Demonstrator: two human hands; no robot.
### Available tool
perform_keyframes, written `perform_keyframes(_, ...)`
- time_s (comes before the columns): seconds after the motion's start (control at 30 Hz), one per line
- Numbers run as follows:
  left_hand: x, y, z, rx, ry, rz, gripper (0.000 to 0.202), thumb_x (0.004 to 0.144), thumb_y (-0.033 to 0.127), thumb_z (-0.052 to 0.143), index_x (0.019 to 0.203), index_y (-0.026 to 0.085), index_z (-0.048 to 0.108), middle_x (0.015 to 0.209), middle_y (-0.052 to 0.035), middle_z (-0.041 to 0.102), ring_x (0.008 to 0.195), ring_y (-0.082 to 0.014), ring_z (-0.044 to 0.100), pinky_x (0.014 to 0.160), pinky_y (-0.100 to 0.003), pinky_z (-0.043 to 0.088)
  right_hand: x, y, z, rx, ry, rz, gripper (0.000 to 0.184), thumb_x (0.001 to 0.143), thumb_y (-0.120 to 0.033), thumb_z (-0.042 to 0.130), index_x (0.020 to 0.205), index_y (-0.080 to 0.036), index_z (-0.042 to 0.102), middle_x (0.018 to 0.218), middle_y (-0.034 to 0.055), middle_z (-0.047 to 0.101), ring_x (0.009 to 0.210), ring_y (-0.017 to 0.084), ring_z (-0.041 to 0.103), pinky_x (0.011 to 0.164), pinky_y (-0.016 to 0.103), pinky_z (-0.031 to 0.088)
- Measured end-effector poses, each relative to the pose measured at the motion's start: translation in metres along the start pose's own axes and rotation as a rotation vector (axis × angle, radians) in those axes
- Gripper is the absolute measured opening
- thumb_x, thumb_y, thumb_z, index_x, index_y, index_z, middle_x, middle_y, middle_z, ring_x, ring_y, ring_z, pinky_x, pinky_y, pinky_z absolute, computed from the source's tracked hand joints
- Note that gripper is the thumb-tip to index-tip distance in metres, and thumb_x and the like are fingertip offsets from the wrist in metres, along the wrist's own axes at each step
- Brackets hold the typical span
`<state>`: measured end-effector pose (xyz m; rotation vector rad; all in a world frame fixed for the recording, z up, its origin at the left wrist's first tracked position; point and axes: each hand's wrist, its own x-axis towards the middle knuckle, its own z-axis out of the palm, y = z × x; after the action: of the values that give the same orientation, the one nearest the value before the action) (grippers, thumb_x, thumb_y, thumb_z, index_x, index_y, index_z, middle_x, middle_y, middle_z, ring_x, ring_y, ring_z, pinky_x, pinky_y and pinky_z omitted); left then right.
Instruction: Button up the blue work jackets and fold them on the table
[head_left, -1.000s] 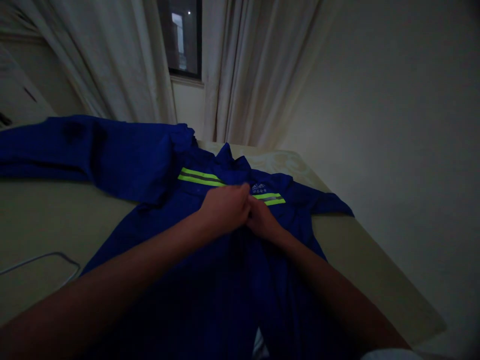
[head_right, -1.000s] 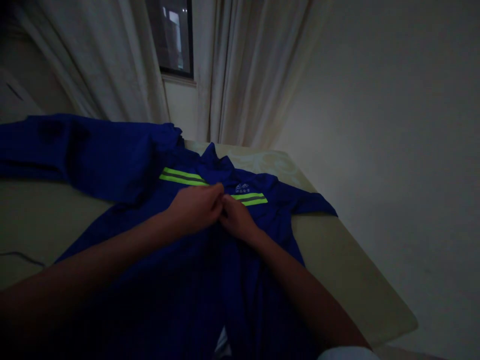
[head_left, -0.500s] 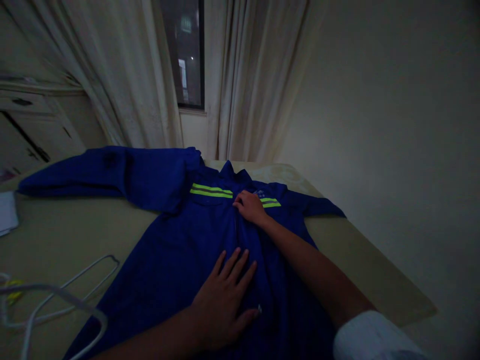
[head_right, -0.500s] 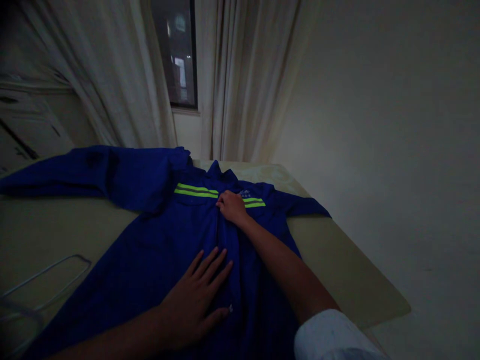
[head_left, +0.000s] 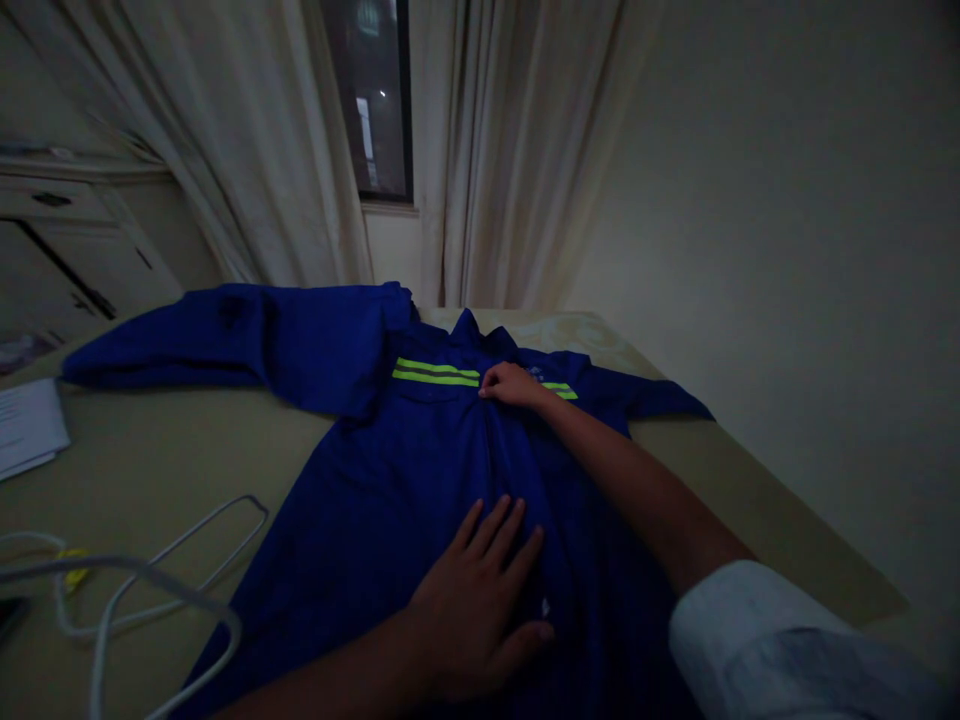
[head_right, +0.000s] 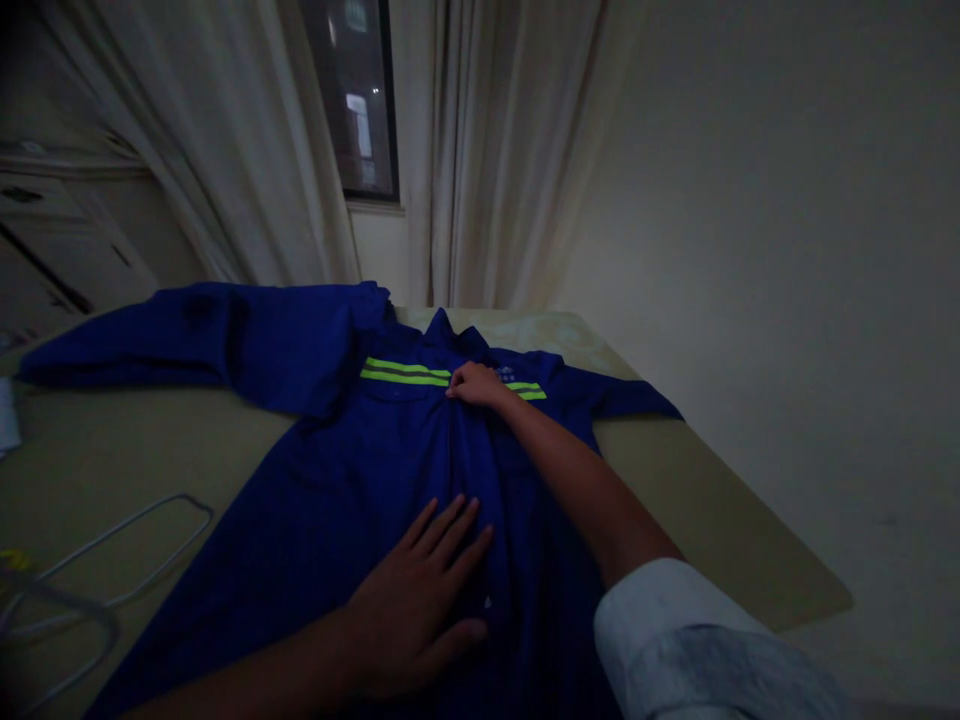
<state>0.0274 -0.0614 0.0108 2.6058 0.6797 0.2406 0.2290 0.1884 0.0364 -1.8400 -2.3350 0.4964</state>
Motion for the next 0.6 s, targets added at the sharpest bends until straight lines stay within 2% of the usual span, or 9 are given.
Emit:
perform_keyframes(0.13, -0.002, 0.002, 0.006, 0.013, 0.015, 0.054, 0.085, 0.102, 0.067, 0.039, 0.168, 0.021, 0.012, 0.174, -0.0158, 0.015, 0.161, -0.0347, 0.011, 0.129, -0.062, 0.009, -0.001, -0.003, 0.008, -0.002, 0.021, 0.042, 0.012, 0.088, -0.031, 0.076, 0.097, -0.026, 0.081, 0.104, 0.0013, 0.080, 0.101, 0.022, 0.072, 0.090, 0.030, 0.047)
perform_keyframes(0.2, -0.002, 0.006, 0.011, 0.043, 0.061, 0.030, 0.086, 0.099, 0.067, 0.047, 0.165, 0.017, 0.024, 0.172, -0.0181, 0.022, 0.160, -0.0362, 0.017, 0.128, -0.062, 0.014, -0.003, -0.006, 0.011, -0.003, 0.043, 0.064, 0.013, 0.089, -0.031, 0.075, 0.099, -0.025, 0.081, 0.108, 0.0018, 0.080, 0.105, 0.023, 0.070, 0.092, 0.032, 0.047)
perform_keyframes(0.23, -0.002, 0.009, 0.013, 0.061, 0.094, 0.004, 0.078, 0.099, 0.063, 0.051, 0.160, 0.016, 0.036, 0.170, -0.0188, 0.029, 0.158, -0.0369, 0.023, 0.127, -0.062, 0.019, -0.006, -0.007, 0.013, 0.001, 0.058, 0.064, 0.013, 0.090, -0.031, 0.074, 0.100, -0.025, 0.080, 0.109, 0.0022, 0.079, 0.107, 0.023, 0.070, 0.093, 0.032, 0.047)
perform_keyframes(0.3, -0.003, 0.019, 0.017, 0.090, 0.152, -0.068, 0.044, 0.102, 0.047, 0.053, 0.133, 0.016, 0.061, 0.155, -0.0175, 0.053, 0.147, -0.0356, 0.044, 0.121, -0.059, 0.033, -0.013, -0.008, 0.015, 0.017, 0.115, 0.035, 0.015, 0.092, -0.029, 0.071, 0.103, -0.023, 0.079, 0.113, 0.0038, 0.077, 0.108, 0.022, 0.068, 0.093, 0.032, 0.048)
perform_keyframes(0.37, -0.008, 0.033, 0.019, 0.063, 0.185, -0.176, 0.024, 0.105, 0.031, 0.047, 0.104, 0.018, 0.067, 0.122, -0.0117, 0.071, 0.120, -0.0293, 0.063, 0.106, -0.051, 0.048, -0.022, -0.007, 0.015, 0.025, 0.198, 0.005, 0.015, 0.093, -0.027, 0.070, 0.104, -0.022, 0.078, 0.114, 0.0057, 0.075, 0.107, 0.022, 0.067, 0.093, 0.031, 0.049)
perform_keyframes(0.43, -0.016, 0.049, 0.020, -0.036, 0.181, -0.297, 0.026, 0.107, 0.026, 0.041, 0.094, 0.020, 0.063, 0.095, -0.0055, 0.072, 0.093, -0.0222, 0.068, 0.086, -0.039, 0.054, -0.032, -0.004, 0.012, 0.029, 0.283, -0.003, 0.014, 0.093, -0.025, 0.070, 0.102, -0.020, 0.078, 0.112, 0.0071, 0.074, 0.106, 0.022, 0.067, 0.093, 0.032, 0.049)
perform_keyframes(0.47, -0.021, 0.057, 0.021, -0.074, 0.174, -0.339, 0.026, 0.107, 0.027, 0.041, 0.094, 0.021, 0.062, 0.090, -0.0040, 0.070, 0.086, -0.0207, 0.068, 0.079, -0.036, 0.054, -0.038, -0.003, 0.010, 0.035, 0.316, 0.001, 0.013, 0.093, -0.025, 0.070, 0.101, -0.020, 0.078, 0.111, 0.0074, 0.075, 0.105, 0.022, 0.067, 0.094, 0.032, 0.049)
perform_keyframes(0.53, -0.030, 0.070, 0.025, -0.059, 0.182, -0.376, 0.018, 0.105, 0.031, 0.049, 0.102, 0.021, 0.063, 0.096, -0.0051, 0.070, 0.089, -0.0222, 0.067, 0.077, -0.035, 0.054, -0.049, -0.002, 0.006, 0.052, 0.348, -0.002, 0.013, 0.094, -0.027, 0.069, 0.101, -0.020, 0.078, 0.110, 0.0073, 0.075, 0.105, 0.022, 0.067, 0.095, 0.033, 0.049)
perform_keyframes(0.6, -0.037, 0.080, 0.030, 0.059, 0.222, -0.393, 0.018, 0.100, 0.034, 0.060, 0.108, 0.019, 0.064, 0.106, -0.0087, 0.068, 0.098, -0.0268, 0.065, 0.082, -0.040, 0.055, -0.061, -0.003, 0.003, 0.059, 0.336, -0.013, 0.018, 0.094, -0.030, 0.070, 0.108, -0.019, 0.077, 0.113, 0.0077, 0.075, 0.106, 0.021, 0.068, 0.096, 0.032, 0.048)
